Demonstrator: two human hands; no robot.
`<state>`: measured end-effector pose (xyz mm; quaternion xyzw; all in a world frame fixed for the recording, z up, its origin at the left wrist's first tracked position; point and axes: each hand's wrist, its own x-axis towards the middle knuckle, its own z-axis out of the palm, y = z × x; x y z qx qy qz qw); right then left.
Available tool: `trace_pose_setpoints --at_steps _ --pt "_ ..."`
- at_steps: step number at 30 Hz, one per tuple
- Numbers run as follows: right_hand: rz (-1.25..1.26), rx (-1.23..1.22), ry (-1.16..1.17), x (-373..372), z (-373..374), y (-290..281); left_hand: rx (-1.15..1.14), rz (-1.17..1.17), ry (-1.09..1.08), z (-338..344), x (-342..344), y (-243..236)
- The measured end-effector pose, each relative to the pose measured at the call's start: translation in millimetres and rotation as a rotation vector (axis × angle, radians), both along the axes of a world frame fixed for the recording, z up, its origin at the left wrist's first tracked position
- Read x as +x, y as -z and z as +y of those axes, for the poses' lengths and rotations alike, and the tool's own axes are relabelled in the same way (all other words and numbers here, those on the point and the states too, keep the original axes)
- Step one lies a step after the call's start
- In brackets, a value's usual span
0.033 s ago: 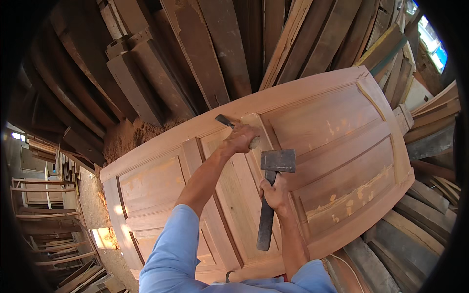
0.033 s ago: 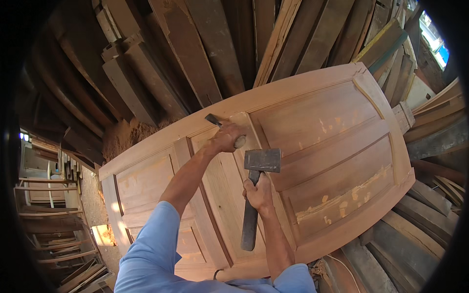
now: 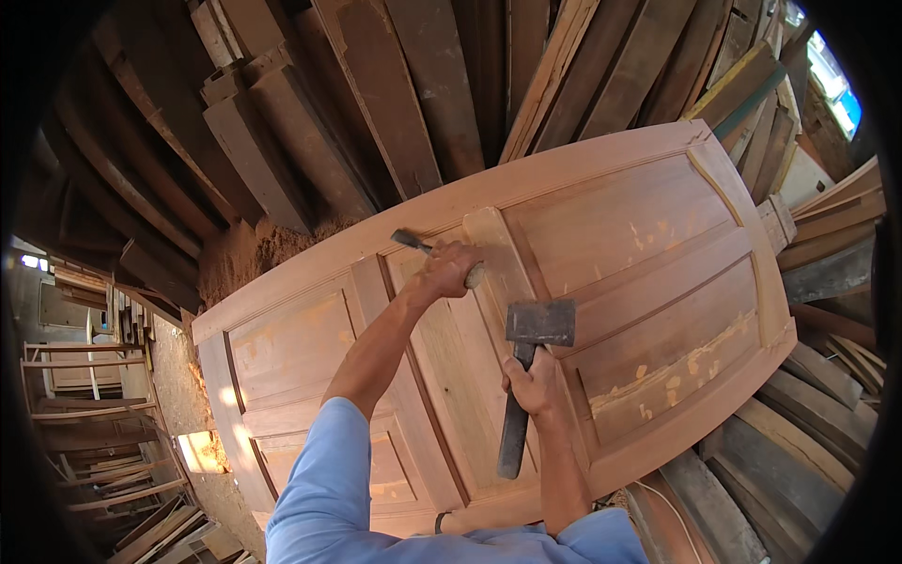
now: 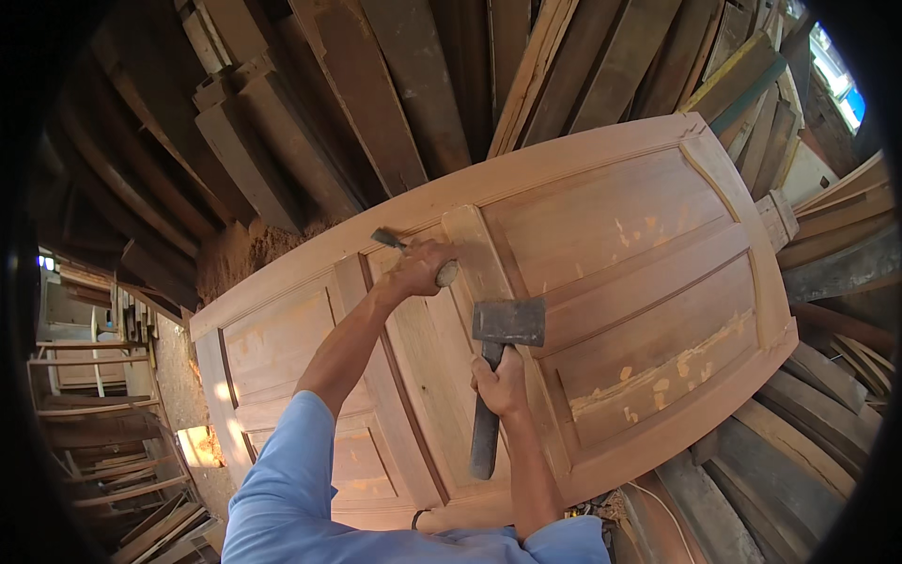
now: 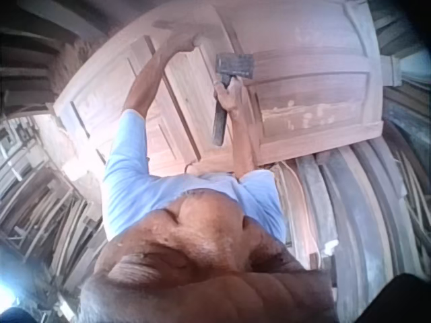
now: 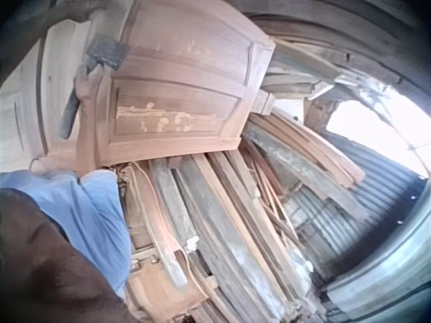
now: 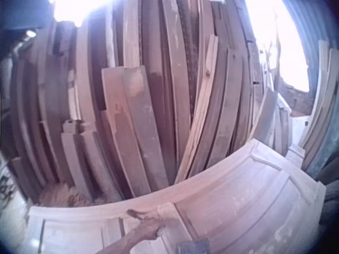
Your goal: The person uses a circular saw to cut a wooden door, then flips and repositions it. They use a chisel and mallet to carve and smooth the door's surface and edges. The person repeatedly inspects the door by turning it over and running hands along the panels.
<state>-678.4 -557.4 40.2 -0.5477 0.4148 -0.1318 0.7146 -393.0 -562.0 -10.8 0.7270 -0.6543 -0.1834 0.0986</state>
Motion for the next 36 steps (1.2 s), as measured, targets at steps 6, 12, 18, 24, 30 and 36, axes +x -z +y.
trace_pose_setpoints --at_steps 6,12,18,24,30,36 --pt "0.111 0.085 0.047 -93.2 36.6 -13.5 0.27 -0.022 -0.277 98.8 -50.4 2.7" --pt "0.204 -0.038 0.239 -217.8 78.7 -25.6 0.533 0.015 -0.292 126.2 -111.8 -12.0" --pt "0.162 -0.029 0.518 -299.9 96.8 -18.8 0.515 -0.121 -0.237 112.7 -113.5 -9.3" --pt "0.017 0.119 0.683 -350.5 72.8 -12.7 0.64 -0.254 -0.191 106.1 -118.4 -3.2" --pt "-0.009 0.157 0.69 -459.6 50.4 -24.1 0.67 -0.372 -0.352 99.3 -149.1 -12.8" --pt "0.113 0.106 0.773 -579.7 24.8 -62.8 0.45 -0.229 -0.103 -7.7 -286.1 -72.5"
